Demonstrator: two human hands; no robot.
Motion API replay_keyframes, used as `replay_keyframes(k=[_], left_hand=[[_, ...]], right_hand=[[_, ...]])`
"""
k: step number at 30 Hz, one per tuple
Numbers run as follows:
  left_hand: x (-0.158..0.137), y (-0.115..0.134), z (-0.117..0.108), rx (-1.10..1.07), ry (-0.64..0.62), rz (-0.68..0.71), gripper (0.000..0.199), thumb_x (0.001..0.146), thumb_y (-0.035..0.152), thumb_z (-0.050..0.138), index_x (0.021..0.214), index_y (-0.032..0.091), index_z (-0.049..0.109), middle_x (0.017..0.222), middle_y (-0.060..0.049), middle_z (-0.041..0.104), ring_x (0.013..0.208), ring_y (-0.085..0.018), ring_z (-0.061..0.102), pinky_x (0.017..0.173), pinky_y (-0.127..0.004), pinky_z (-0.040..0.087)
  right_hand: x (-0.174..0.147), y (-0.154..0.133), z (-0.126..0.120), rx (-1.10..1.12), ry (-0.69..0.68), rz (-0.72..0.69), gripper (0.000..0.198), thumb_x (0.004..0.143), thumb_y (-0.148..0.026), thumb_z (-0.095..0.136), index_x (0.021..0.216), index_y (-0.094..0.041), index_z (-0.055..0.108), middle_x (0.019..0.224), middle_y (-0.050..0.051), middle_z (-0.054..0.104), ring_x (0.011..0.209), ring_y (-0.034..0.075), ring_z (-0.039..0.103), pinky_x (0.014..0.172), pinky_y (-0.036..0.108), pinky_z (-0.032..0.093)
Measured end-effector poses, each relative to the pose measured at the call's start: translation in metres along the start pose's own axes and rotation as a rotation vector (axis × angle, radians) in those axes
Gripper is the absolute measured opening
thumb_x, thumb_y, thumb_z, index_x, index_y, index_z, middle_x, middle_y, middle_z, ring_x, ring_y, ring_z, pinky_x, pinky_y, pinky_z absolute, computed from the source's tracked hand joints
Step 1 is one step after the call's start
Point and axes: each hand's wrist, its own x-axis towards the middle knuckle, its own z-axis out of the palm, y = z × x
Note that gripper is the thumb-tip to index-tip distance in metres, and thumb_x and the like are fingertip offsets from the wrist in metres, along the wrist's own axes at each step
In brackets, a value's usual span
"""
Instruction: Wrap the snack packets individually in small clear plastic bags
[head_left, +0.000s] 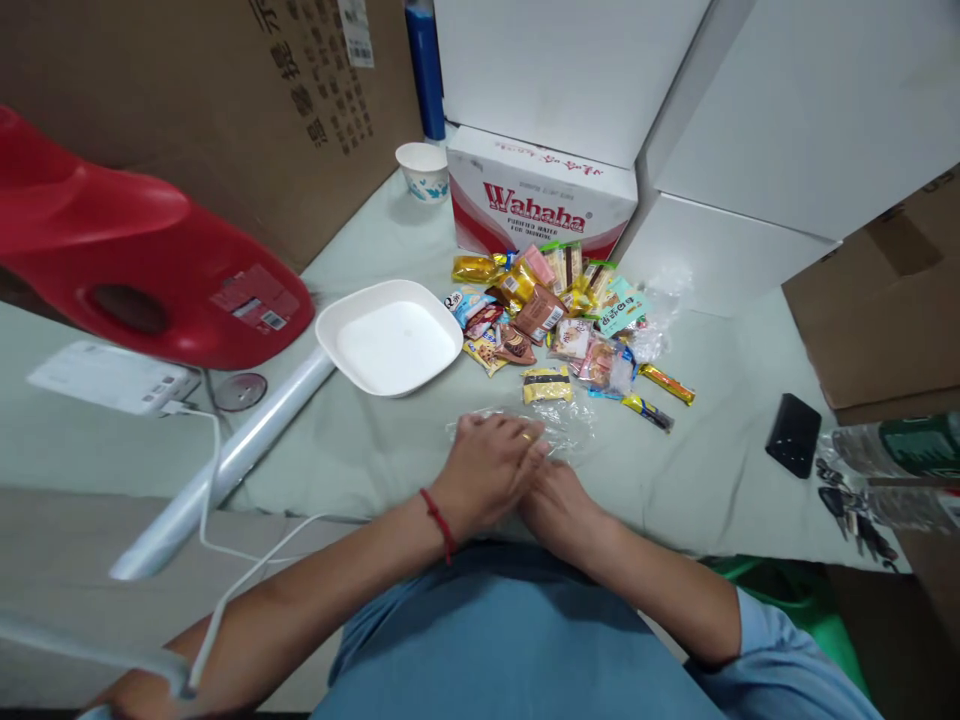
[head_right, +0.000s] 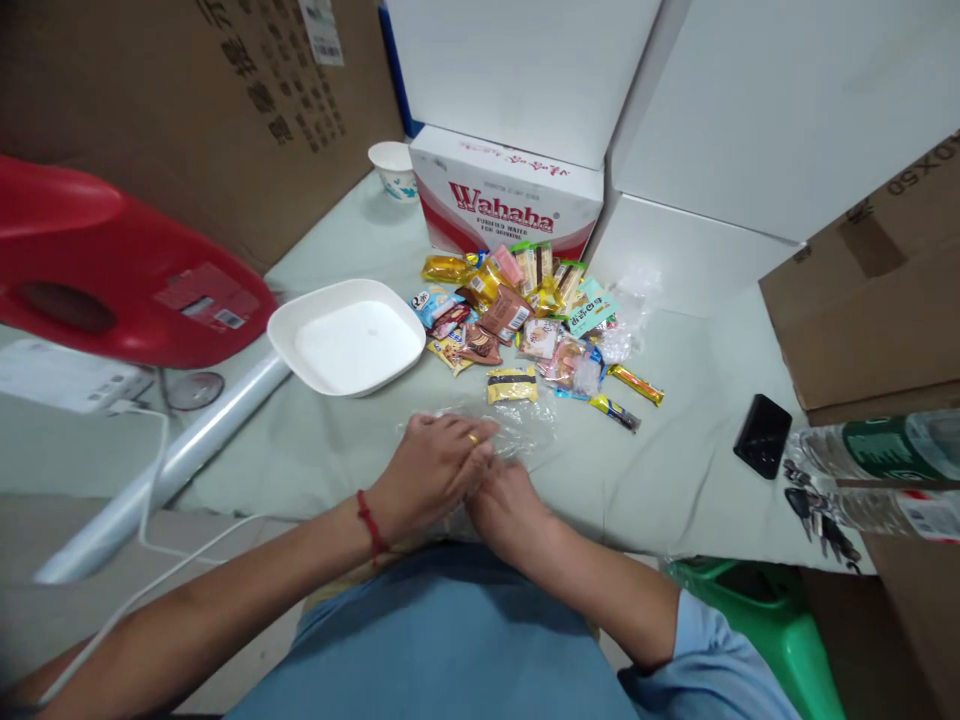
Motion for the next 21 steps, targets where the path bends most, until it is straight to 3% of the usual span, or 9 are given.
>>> replay_keyframes(k=[3, 6, 9, 13, 15, 18, 21], left_hand=[[-0.004, -0.041, -0.004, 0.068, 0.012, -0.120, 0.048, 0.102, 0.046, 0.042, 0.068, 0.024, 0.067, 0.076, -0.009, 0.071, 0.092, -0.029, 0.062, 0.102, -0.056, 0.035], [-0.017, -0.071, -0.016, 0.058, 0.042, -0.233, 0.054, 0.101, 0.048, 0.042, 0.056, 0.024, 0.060, 0.075, -0.007, 0.072, 0.102, -0.030, 0.066, 0.105, -0.053, 0.035], [-0.031, -0.089, -0.021, 0.008, -0.043, -0.316, 0.047, 0.091, 0.043, 0.055, 0.050, 0.023, 0.046, 0.077, -0.005, 0.074, 0.115, -0.033, 0.068, 0.109, -0.053, 0.035], [-0.043, -0.096, -0.019, 0.048, -0.070, -0.325, 0.023, 0.072, 0.021, 0.057, 0.057, 0.021, 0.039, 0.085, -0.003, 0.073, 0.130, -0.036, 0.063, 0.118, -0.063, 0.023], [-0.044, -0.096, -0.019, 0.052, -0.032, -0.300, 0.014, 0.068, 0.017, 0.054, 0.064, 0.023, 0.041, 0.091, -0.004, 0.071, 0.130, -0.034, 0.062, 0.118, -0.062, 0.028], [-0.041, -0.097, -0.021, 0.006, 0.068, -0.262, 0.010, 0.070, 0.020, 0.053, 0.079, 0.025, 0.052, 0.102, -0.007, 0.067, 0.118, -0.028, 0.065, 0.107, -0.049, 0.047], [-0.032, -0.099, -0.022, -0.013, 0.146, -0.275, 0.019, 0.086, 0.033, 0.051, 0.093, 0.023, 0.065, 0.115, -0.010, 0.066, 0.117, -0.026, 0.063, 0.106, -0.046, 0.049]], right_hand=[[-0.004, 0.005, -0.012, -0.093, -0.052, 0.059, 0.053, 0.092, -0.004, 0.057, 0.141, -0.023, 0.065, 0.153, 0.016, 0.060, 0.097, 0.025, 0.073, 0.077, 0.035, 0.061], [-0.012, 0.016, -0.019, -0.053, -0.053, 0.172, 0.066, 0.091, -0.002, 0.052, 0.151, -0.029, 0.057, 0.174, 0.013, 0.030, 0.098, 0.024, 0.076, 0.075, 0.036, 0.063], [-0.023, 0.026, -0.016, 0.041, -0.021, 0.252, 0.079, 0.087, 0.000, 0.051, 0.160, -0.029, 0.046, 0.177, 0.015, 0.020, 0.106, 0.026, 0.076, 0.078, 0.037, 0.064], [-0.042, 0.033, -0.009, 0.224, 0.126, 0.158, 0.074, 0.089, -0.002, 0.051, 0.158, -0.029, 0.049, 0.177, 0.016, 0.017, 0.119, 0.025, 0.071, 0.092, 0.039, 0.063], [-0.051, 0.035, -0.011, 0.289, 0.175, 0.081, 0.069, 0.093, -0.003, 0.050, 0.156, -0.031, 0.051, 0.177, 0.014, 0.018, 0.114, 0.020, 0.072, 0.094, 0.037, 0.062], [-0.061, 0.037, -0.021, 0.296, 0.228, 0.051, 0.065, 0.098, -0.008, 0.048, 0.160, -0.029, 0.044, 0.176, 0.014, 0.023, 0.129, 0.022, 0.066, 0.099, 0.039, 0.061], [-0.065, 0.038, -0.029, 0.258, 0.182, 0.004, 0.060, 0.099, -0.007, 0.045, 0.156, -0.025, 0.050, 0.165, 0.013, 0.047, 0.142, 0.024, 0.057, 0.111, 0.044, 0.055]])
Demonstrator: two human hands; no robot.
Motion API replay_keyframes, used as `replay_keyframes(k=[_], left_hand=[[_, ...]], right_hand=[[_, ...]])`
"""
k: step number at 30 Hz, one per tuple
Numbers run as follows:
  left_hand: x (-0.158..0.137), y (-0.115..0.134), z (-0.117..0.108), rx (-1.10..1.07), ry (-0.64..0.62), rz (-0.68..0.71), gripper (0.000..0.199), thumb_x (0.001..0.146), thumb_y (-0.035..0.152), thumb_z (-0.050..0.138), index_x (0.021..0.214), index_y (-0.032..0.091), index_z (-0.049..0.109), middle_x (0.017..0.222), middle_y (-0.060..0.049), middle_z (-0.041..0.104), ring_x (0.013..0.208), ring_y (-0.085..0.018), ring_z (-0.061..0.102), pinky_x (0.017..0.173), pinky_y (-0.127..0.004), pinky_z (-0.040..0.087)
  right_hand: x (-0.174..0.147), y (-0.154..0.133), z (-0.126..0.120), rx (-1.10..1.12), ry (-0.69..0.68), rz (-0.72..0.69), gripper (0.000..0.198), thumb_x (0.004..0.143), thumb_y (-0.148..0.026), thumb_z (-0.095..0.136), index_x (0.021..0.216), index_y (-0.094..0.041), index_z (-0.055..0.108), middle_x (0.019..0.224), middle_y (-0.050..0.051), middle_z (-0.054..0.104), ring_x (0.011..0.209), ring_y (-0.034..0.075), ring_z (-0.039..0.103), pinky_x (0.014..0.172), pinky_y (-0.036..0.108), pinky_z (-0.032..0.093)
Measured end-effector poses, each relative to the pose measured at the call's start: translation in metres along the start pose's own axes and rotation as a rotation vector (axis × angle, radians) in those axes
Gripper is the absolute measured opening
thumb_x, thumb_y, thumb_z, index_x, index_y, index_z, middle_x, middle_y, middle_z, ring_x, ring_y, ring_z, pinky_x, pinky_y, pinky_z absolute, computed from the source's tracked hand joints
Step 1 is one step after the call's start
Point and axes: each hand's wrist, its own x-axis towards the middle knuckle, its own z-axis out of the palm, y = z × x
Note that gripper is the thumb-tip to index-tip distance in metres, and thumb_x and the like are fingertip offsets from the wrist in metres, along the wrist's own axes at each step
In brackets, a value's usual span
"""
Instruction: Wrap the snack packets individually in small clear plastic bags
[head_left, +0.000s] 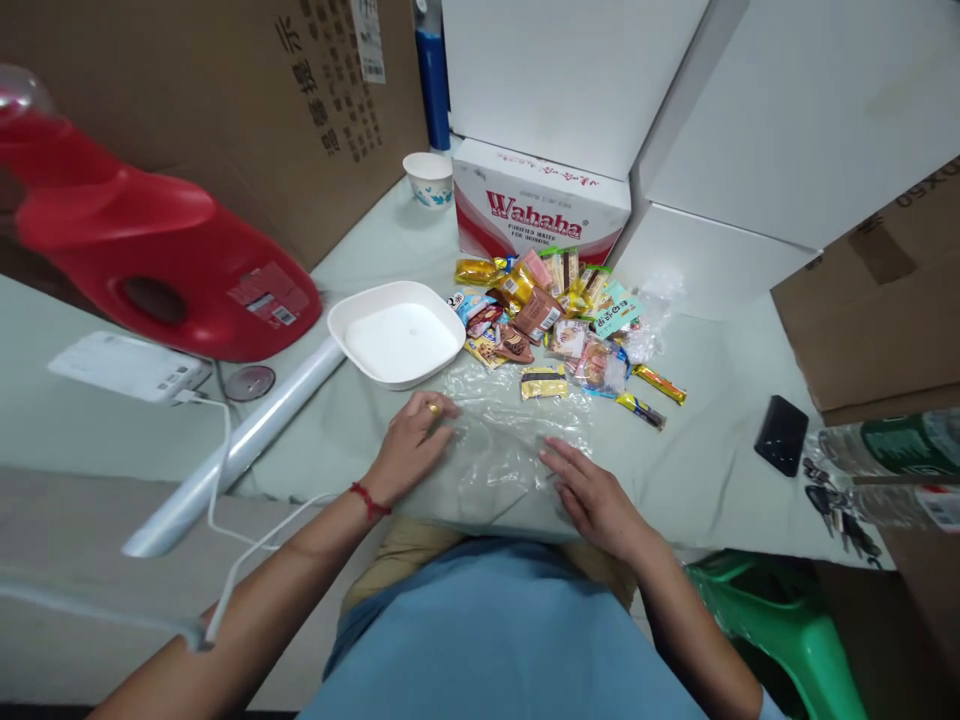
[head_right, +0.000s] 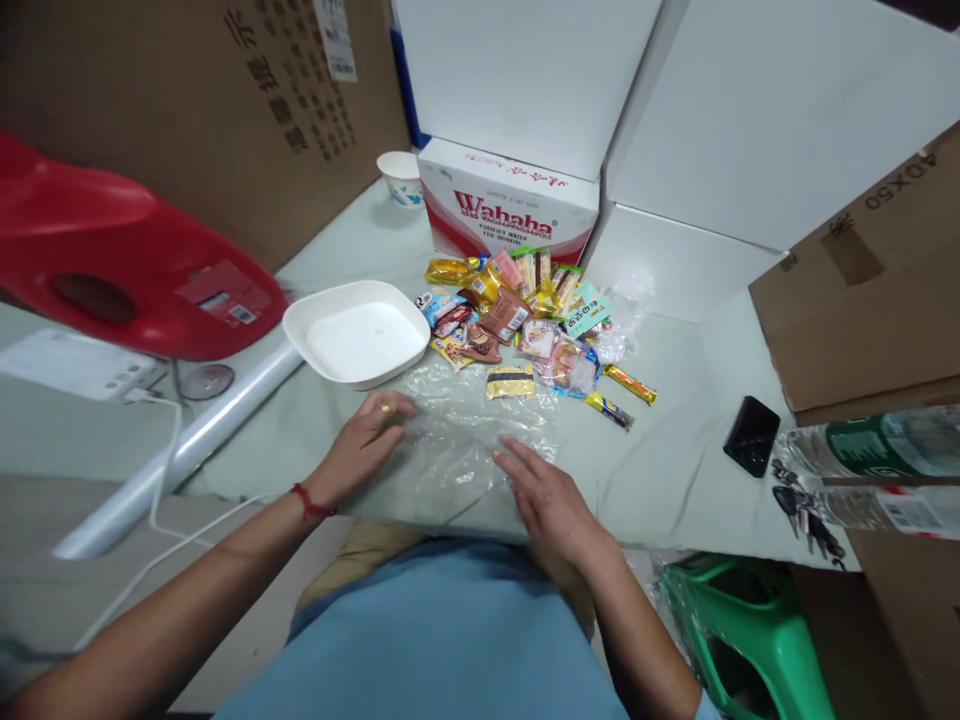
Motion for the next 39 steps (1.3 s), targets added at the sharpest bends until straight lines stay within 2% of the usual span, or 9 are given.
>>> replay_keyframes(k=[5, 10, 13, 16, 20, 26, 29, 35, 39], left_hand=[[0.007, 0.000, 0.011, 0.174, -0.039, -0.088, 0.047, 0.094, 0.057, 0.054, 0.066, 0.021, 0.061, 0.147, -0.013, 0.062, 0.139, -0.035, 0.053, 0.122, -0.072, 0.020], [0.000, -0.008, 0.010, 0.227, -0.198, 0.008, 0.018, 0.081, 0.038, 0.065, 0.079, 0.021, 0.060, 0.167, -0.017, 0.043, 0.152, -0.043, 0.040, 0.116, -0.083, 0.011], [-0.003, -0.014, 0.006, 0.194, -0.205, 0.061, 0.031, 0.079, 0.031, 0.061, 0.109, 0.024, 0.061, 0.168, -0.019, 0.040, 0.152, -0.042, 0.041, 0.117, -0.082, 0.010], [-0.005, -0.018, 0.004, 0.147, -0.175, 0.109, 0.041, 0.081, 0.027, 0.056, 0.121, 0.025, 0.054, 0.167, -0.020, 0.041, 0.150, -0.037, 0.046, 0.121, -0.075, 0.010], [-0.008, -0.026, 0.001, 0.117, -0.108, 0.163, 0.055, 0.083, 0.029, 0.055, 0.138, 0.024, 0.049, 0.168, -0.020, 0.039, 0.153, -0.035, 0.044, 0.126, -0.067, 0.010], [-0.018, -0.042, -0.008, 0.235, -0.151, 0.135, 0.076, 0.091, 0.046, 0.057, 0.163, 0.031, 0.035, 0.167, -0.015, 0.043, 0.156, -0.041, 0.037, 0.124, -0.072, -0.005], [-0.021, -0.048, -0.010, 0.289, -0.171, 0.132, 0.076, 0.093, 0.054, 0.055, 0.164, 0.033, 0.034, 0.167, -0.013, 0.044, 0.157, -0.043, 0.033, 0.122, -0.076, -0.005], [-0.022, -0.046, -0.009, 0.318, -0.173, 0.156, 0.083, 0.099, 0.060, 0.047, 0.169, 0.025, 0.020, 0.171, -0.017, 0.036, 0.161, -0.040, 0.026, 0.125, -0.073, 0.001], [-0.025, -0.040, -0.007, 0.326, -0.100, 0.142, 0.079, 0.102, 0.059, 0.044, 0.169, 0.024, 0.020, 0.172, -0.017, 0.033, 0.161, -0.036, 0.027, 0.128, -0.066, 0.010]], right_hand=[[-0.003, -0.002, -0.006, -0.032, -0.177, -0.028, 0.050, 0.094, -0.002, 0.048, 0.132, -0.024, 0.072, 0.144, 0.010, 0.068, 0.119, 0.025, 0.069, 0.103, 0.047, 0.059], [-0.008, 0.001, -0.028, 0.135, -0.113, 0.022, 0.042, 0.102, -0.011, 0.046, 0.133, -0.026, 0.071, 0.139, 0.010, 0.071, 0.123, 0.023, 0.069, 0.107, 0.045, 0.058], [0.002, 0.005, -0.035, 0.124, 0.083, 0.094, 0.039, 0.106, -0.017, 0.044, 0.134, -0.028, 0.069, 0.127, 0.008, 0.076, 0.116, 0.021, 0.073, 0.098, 0.041, 0.062], [0.026, 0.009, -0.021, -0.021, 0.208, 0.075, 0.039, 0.106, -0.018, 0.046, 0.137, -0.028, 0.067, 0.129, 0.010, 0.074, 0.118, 0.024, 0.070, 0.101, 0.045, 0.060], [0.051, 0.025, 0.010, -0.213, 0.089, 0.069, 0.053, 0.104, -0.030, 0.057, 0.157, -0.025, 0.050, 0.164, 0.014, 0.047, 0.150, 0.034, 0.044, 0.120, 0.061, 0.042], [0.035, 0.056, 0.017, -0.280, 0.010, 0.122, 0.069, 0.106, -0.040, 0.057, 0.168, -0.027, 0.031, 0.173, 0.015, 0.032, 0.159, 0.035, 0.030, 0.125, 0.066, 0.031], [0.025, 0.060, 0.004, -0.194, 0.040, 0.109, 0.062, 0.107, -0.039, 0.055, 0.164, -0.026, 0.038, 0.171, 0.016, 0.035, 0.158, 0.034, 0.034, 0.124, 0.065, 0.033], [0.030, 0.033, -0.033, 0.039, 0.102, 0.043, 0.033, 0.108, -0.025, 0.052, 0.136, -0.027, 0.068, 0.134, 0.010, 0.074, 0.127, 0.025, 0.067, 0.112, 0.049, 0.053], [0.044, -0.007, -0.017, 0.054, -0.083, -0.130, 0.037, 0.107, -0.023, 0.051, 0.142, -0.023, 0.063, 0.141, 0.010, 0.070, 0.133, 0.023, 0.063, 0.116, 0.046, 0.051]])
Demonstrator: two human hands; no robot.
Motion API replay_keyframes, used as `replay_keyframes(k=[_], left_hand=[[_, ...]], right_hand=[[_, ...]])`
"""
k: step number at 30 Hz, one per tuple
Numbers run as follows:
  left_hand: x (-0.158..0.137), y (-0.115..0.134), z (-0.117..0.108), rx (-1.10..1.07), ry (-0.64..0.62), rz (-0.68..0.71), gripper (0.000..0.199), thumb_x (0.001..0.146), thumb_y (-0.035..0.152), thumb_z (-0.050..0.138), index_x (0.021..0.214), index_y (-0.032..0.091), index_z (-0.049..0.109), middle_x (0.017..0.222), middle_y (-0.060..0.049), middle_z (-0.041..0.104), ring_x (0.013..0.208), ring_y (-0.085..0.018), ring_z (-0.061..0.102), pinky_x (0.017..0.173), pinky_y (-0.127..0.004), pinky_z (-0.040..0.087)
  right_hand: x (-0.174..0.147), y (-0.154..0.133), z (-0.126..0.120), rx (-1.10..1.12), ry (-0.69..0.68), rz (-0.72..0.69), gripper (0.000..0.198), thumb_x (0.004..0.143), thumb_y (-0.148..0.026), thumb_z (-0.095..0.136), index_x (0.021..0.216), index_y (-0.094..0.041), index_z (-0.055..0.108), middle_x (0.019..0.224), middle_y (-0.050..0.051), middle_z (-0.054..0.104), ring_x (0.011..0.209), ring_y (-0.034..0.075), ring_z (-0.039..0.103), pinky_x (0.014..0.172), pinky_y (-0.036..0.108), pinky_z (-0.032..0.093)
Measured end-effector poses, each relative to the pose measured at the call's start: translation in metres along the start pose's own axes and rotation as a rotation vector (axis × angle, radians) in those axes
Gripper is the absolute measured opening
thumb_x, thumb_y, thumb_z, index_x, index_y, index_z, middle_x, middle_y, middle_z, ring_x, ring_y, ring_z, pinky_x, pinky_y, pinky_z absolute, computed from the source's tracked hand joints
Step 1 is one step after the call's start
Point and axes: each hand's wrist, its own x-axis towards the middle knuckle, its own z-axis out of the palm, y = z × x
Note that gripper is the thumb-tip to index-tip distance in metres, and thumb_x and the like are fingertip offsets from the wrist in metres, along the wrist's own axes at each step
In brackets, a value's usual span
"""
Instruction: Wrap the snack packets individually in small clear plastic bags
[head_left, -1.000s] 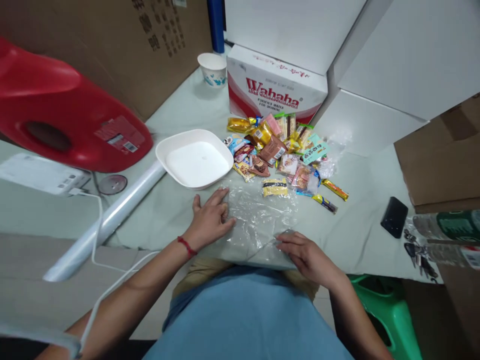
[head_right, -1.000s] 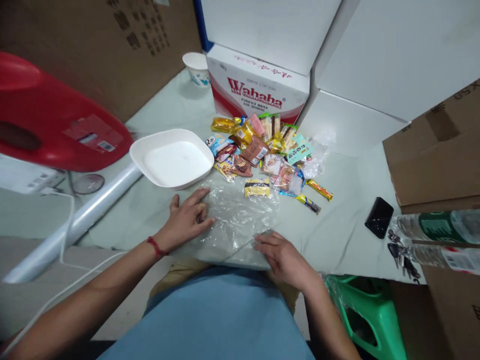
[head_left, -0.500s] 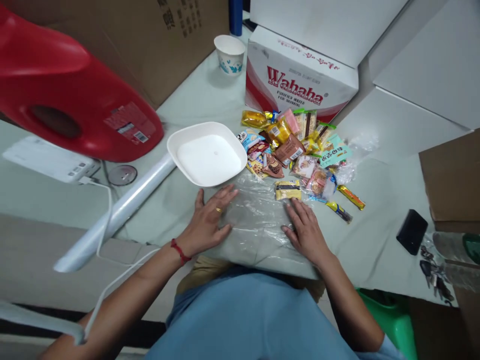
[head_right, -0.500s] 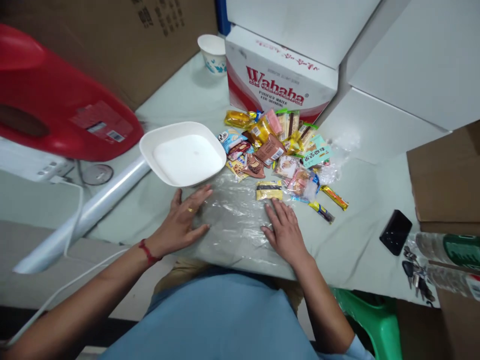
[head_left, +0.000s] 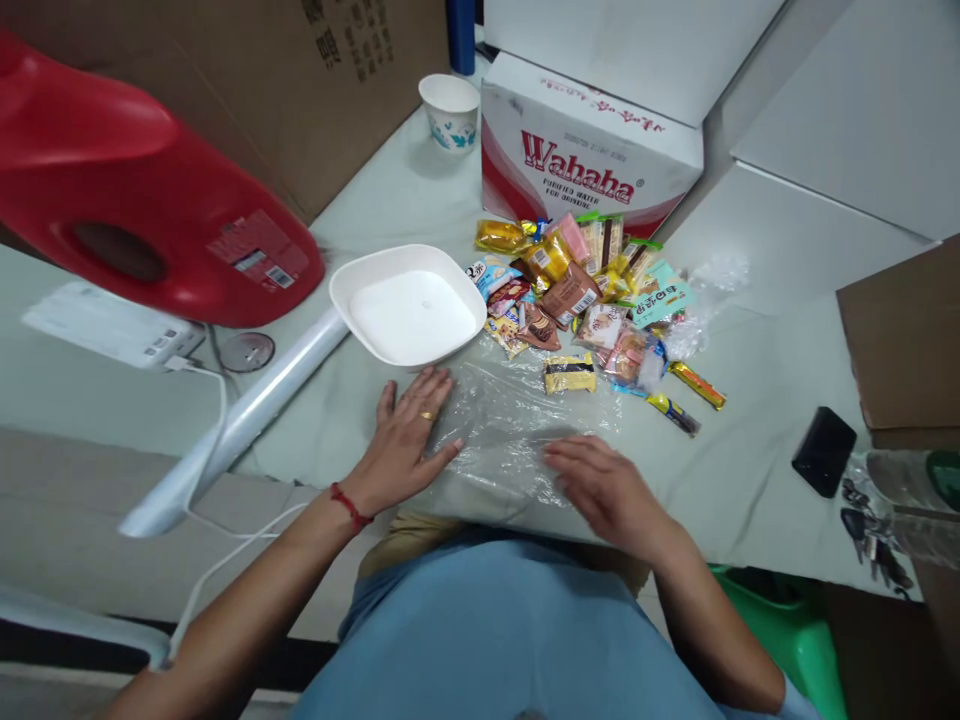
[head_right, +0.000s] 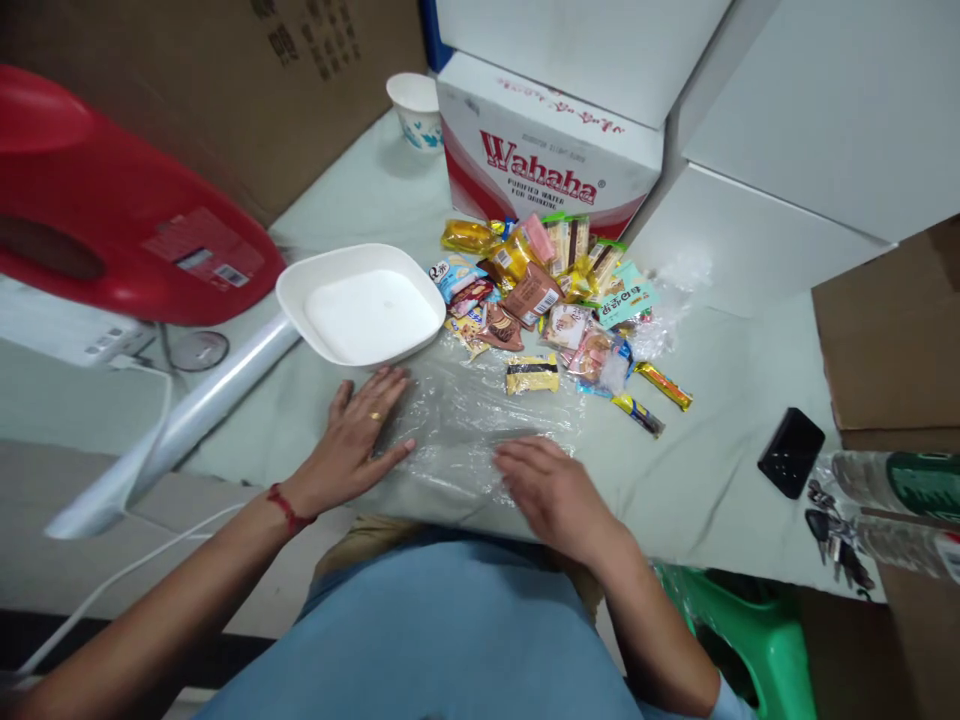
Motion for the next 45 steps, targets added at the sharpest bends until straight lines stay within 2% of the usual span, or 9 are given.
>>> replay_keyframes(k=[5, 8, 12, 17, 26, 30, 34, 38, 45], left_hand=[[-0.006, 0.001, -0.001, 0.153, -0.005, -0.084, 0.057, 0.108, 0.047, 0.032, 0.162, 0.031, 0.040, 0.166, -0.013, 0.046, 0.158, -0.036, 0.035, 0.123, -0.075, 0.000], [-0.009, -0.003, 0.000, 0.195, -0.043, -0.101, 0.055, 0.108, 0.046, 0.031, 0.160, 0.032, 0.044, 0.166, -0.011, 0.046, 0.157, -0.037, 0.036, 0.121, -0.079, 0.001], [-0.010, -0.003, 0.003, 0.220, -0.046, -0.105, 0.058, 0.107, 0.047, 0.033, 0.162, 0.029, 0.041, 0.168, -0.011, 0.042, 0.158, -0.038, 0.034, 0.122, -0.079, 0.004], [-0.013, 0.005, 0.004, 0.229, 0.049, -0.088, 0.066, 0.106, 0.050, 0.039, 0.167, 0.026, 0.031, 0.173, -0.016, 0.030, 0.160, -0.037, 0.029, 0.125, -0.074, 0.008], [-0.050, -0.005, -0.008, 0.228, -0.019, 0.237, 0.082, 0.096, 0.067, 0.056, 0.167, 0.037, 0.027, 0.165, -0.011, 0.047, 0.154, -0.036, 0.040, 0.126, -0.069, -0.011], [-0.065, -0.011, -0.021, 0.174, 0.034, 0.191, 0.083, 0.098, 0.058, 0.055, 0.168, 0.029, 0.023, 0.167, -0.014, 0.044, 0.158, -0.036, 0.033, 0.129, -0.067, 0.002], [-0.053, 0.001, -0.033, 0.098, 0.158, 0.108, 0.052, 0.104, 0.037, 0.049, 0.155, 0.028, 0.050, 0.156, -0.010, 0.058, 0.156, -0.030, 0.038, 0.128, -0.057, 0.025], [-0.025, 0.016, -0.025, 0.105, 0.052, 0.184, 0.040, 0.105, 0.035, 0.048, 0.140, 0.033, 0.066, 0.148, -0.004, 0.066, 0.151, -0.028, 0.045, 0.129, -0.058, 0.022], [-0.010, 0.020, 0.007, 0.120, -0.144, 0.151, 0.051, 0.110, 0.045, 0.031, 0.158, 0.036, 0.047, 0.165, -0.006, 0.047, 0.154, -0.029, 0.042, 0.128, -0.067, 0.003]], right_hand=[[0.016, -0.032, 0.045, 0.042, -0.370, -0.210, 0.032, 0.106, -0.031, 0.057, 0.132, -0.016, 0.070, 0.152, 0.012, 0.062, 0.147, 0.026, 0.050, 0.125, 0.046, 0.040], [0.013, -0.039, 0.039, 0.270, -0.444, -0.296, 0.028, 0.107, -0.029, 0.053, 0.121, -0.016, 0.073, 0.135, 0.011, 0.073, 0.138, 0.021, 0.059, 0.120, 0.038, 0.045], [0.008, -0.034, 0.006, 0.543, -0.223, -0.223, 0.025, 0.107, -0.027, 0.054, 0.124, -0.020, 0.071, 0.117, 0.007, 0.079, 0.114, 0.016, 0.072, 0.101, 0.031, 0.057], [0.014, 0.002, 0.005, 0.058, 0.188, 0.072, 0.028, 0.107, -0.021, 0.050, 0.125, -0.022, 0.072, 0.117, 0.009, 0.078, 0.110, 0.022, 0.071, 0.100, 0.041, 0.058], [0.020, 0.049, 0.038, -0.223, 0.065, 0.120, 0.052, 0.106, -0.035, 0.055, 0.155, -0.018, 0.053, 0.164, 0.017, 0.046, 0.154, 0.034, 0.039, 0.123, 0.059, 0.041], [0.018, 0.054, 0.033, -0.174, 0.102, 0.061, 0.047, 0.106, -0.034, 0.056, 0.151, -0.021, 0.056, 0.162, 0.019, 0.048, 0.150, 0.034, 0.045, 0.121, 0.059, 0.044], [0.019, 0.037, 0.026, -0.141, 0.160, 0.005, 0.034, 0.106, -0.028, 0.055, 0.137, -0.022, 0.066, 0.151, 0.018, 0.057, 0.138, 0.032, 0.055, 0.112, 0.057, 0.051], [0.018, 0.007, 0.023, -0.053, -0.082, -0.112, 0.028, 0.105, -0.034, 0.060, 0.127, -0.020, 0.071, 0.133, 0.014, 0.069, 0.128, 0.029, 0.058, 0.109, 0.049, 0.052], [-0.003, -0.023, 0.019, -0.025, -0.341, -0.124, 0.024, 0.108, -0.028, 0.053, 0.112, -0.019, 0.075, 0.089, 0.007, 0.068, 0.093, 0.021, 0.058, 0.089, 0.036, 0.049]])
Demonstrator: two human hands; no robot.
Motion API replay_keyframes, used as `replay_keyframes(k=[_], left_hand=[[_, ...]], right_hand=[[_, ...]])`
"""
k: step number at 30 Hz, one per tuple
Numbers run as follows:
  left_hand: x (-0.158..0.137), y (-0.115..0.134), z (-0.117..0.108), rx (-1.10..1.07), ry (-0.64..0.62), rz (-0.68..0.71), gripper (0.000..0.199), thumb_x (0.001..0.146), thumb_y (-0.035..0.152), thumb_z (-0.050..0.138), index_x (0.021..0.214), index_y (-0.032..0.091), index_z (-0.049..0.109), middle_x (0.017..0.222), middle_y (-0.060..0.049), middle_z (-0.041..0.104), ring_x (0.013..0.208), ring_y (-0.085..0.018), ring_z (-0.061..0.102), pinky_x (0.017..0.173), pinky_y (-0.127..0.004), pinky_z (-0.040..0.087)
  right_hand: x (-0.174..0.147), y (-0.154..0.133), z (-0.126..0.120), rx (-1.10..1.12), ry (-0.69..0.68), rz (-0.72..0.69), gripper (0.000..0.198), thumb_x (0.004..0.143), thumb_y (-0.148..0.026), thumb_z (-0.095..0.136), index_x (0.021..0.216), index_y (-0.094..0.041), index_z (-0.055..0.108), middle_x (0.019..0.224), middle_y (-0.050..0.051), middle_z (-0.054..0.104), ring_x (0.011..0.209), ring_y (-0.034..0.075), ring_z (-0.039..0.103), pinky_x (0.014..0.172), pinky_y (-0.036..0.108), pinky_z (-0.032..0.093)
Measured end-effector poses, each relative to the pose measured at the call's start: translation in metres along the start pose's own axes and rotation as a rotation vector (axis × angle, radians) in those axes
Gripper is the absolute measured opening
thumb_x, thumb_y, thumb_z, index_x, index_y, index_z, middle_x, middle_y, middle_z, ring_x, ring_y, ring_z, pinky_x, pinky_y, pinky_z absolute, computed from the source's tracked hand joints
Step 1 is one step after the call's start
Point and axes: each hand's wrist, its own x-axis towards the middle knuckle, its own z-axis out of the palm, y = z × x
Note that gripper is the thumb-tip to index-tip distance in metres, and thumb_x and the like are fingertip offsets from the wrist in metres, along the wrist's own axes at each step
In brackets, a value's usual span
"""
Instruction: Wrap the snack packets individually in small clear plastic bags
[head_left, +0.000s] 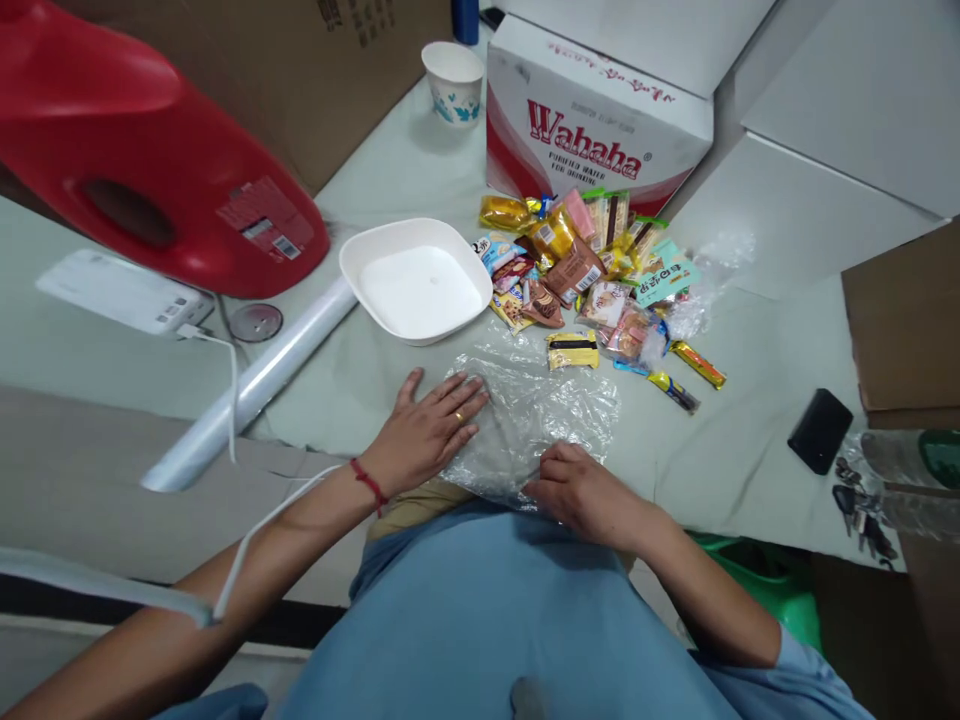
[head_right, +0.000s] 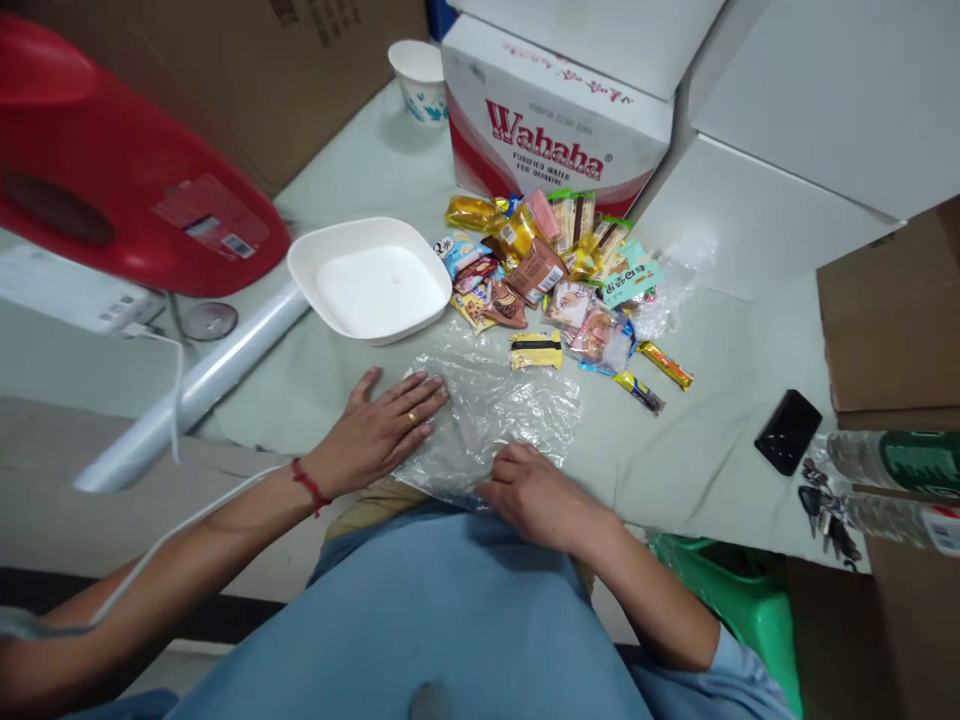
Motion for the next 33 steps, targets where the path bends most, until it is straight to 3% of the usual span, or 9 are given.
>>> replay_keyframes(k=[5, 8, 13, 17, 21, 25, 28, 31, 33], left_hand=[[-0.001, 0.003, 0.002, -0.034, 0.006, -0.085, 0.052, 0.110, 0.042, 0.028, 0.160, 0.037, 0.043, 0.166, -0.005, 0.046, 0.155, -0.030, 0.041, 0.127, -0.071, 0.002], [0.001, 0.005, 0.003, -0.057, -0.018, -0.117, 0.054, 0.109, 0.043, 0.031, 0.161, 0.033, 0.042, 0.169, -0.008, 0.041, 0.157, -0.030, 0.037, 0.125, -0.073, 0.002], [0.003, 0.010, 0.007, -0.064, -0.010, -0.145, 0.055, 0.109, 0.042, 0.029, 0.162, 0.030, 0.040, 0.171, -0.011, 0.036, 0.159, -0.032, 0.032, 0.124, -0.075, 0.001], [0.003, 0.014, 0.009, -0.048, 0.014, -0.169, 0.054, 0.110, 0.040, 0.027, 0.161, 0.032, 0.041, 0.170, -0.010, 0.038, 0.159, -0.032, 0.033, 0.124, -0.077, 0.002], [0.003, 0.018, 0.010, -0.039, 0.027, -0.189, 0.054, 0.110, 0.042, 0.027, 0.162, 0.034, 0.040, 0.171, -0.008, 0.037, 0.158, -0.032, 0.034, 0.124, -0.077, 0.003], [0.004, 0.022, 0.010, -0.040, 0.039, -0.216, 0.055, 0.109, 0.044, 0.027, 0.163, 0.035, 0.036, 0.171, -0.007, 0.036, 0.158, -0.034, 0.034, 0.123, -0.078, 0.001], [0.003, 0.024, 0.009, -0.039, 0.038, -0.210, 0.058, 0.108, 0.047, 0.031, 0.165, 0.034, 0.033, 0.172, -0.008, 0.035, 0.158, -0.035, 0.034, 0.123, -0.079, -0.002], [-0.001, 0.025, 0.009, -0.015, 0.055, -0.179, 0.062, 0.107, 0.052, 0.035, 0.166, 0.033, 0.030, 0.172, -0.010, 0.034, 0.158, -0.034, 0.034, 0.124, -0.077, -0.004], [-0.004, 0.024, 0.009, 0.014, 0.080, -0.163, 0.065, 0.106, 0.054, 0.037, 0.167, 0.032, 0.029, 0.172, -0.013, 0.032, 0.157, -0.035, 0.036, 0.124, -0.077, -0.005]], right_hand=[[-0.024, -0.010, -0.016, 0.097, -0.032, -0.089, 0.028, 0.109, -0.020, 0.046, 0.105, -0.020, 0.073, 0.091, 0.007, 0.066, 0.091, 0.020, 0.058, 0.082, 0.033, 0.048], [-0.026, -0.013, -0.017, 0.107, 0.039, 0.016, 0.026, 0.109, -0.022, 0.047, 0.103, -0.020, 0.073, 0.088, 0.006, 0.064, 0.085, 0.019, 0.056, 0.075, 0.031, 0.047], [0.011, -0.010, 0.010, -0.136, 0.264, 0.270, 0.021, 0.103, -0.030, 0.063, 0.117, -0.020, 0.073, 0.102, 0.011, 0.065, 0.096, 0.026, 0.052, 0.081, 0.038, 0.046], [0.038, -0.010, 0.028, -0.227, 0.228, 0.259, 0.007, 0.097, -0.028, 0.072, 0.101, -0.023, 0.076, 0.113, 0.010, 0.067, 0.108, 0.029, 0.049, 0.089, 0.042, 0.043], [0.033, -0.023, 0.028, -0.332, 0.238, 0.186, 0.015, 0.103, -0.020, 0.061, 0.093, -0.022, 0.073, 0.110, 0.009, 0.070, 0.111, 0.028, 0.050, 0.092, 0.044, 0.041], [0.012, -0.045, 0.015, -0.316, -0.036, -0.035, 0.013, 0.104, -0.020, 0.059, 0.098, -0.020, 0.071, 0.104, 0.008, 0.073, 0.101, 0.025, 0.057, 0.087, 0.040, 0.046], [-0.002, -0.056, 0.000, -0.081, -0.230, -0.151, 0.018, 0.106, -0.021, 0.055, 0.101, -0.022, 0.072, 0.098, 0.004, 0.075, 0.090, 0.019, 0.065, 0.082, 0.032, 0.052], [-0.009, -0.047, -0.012, 0.124, -0.038, -0.040, 0.028, 0.108, -0.023, 0.048, 0.126, -0.024, 0.070, 0.120, 0.006, 0.077, 0.106, 0.017, 0.072, 0.093, 0.031, 0.057], [-0.012, -0.030, -0.012, 0.038, 0.157, 0.155, 0.036, 0.108, -0.026, 0.049, 0.141, -0.024, 0.064, 0.141, 0.011, 0.069, 0.128, 0.023, 0.066, 0.109, 0.042, 0.054]])
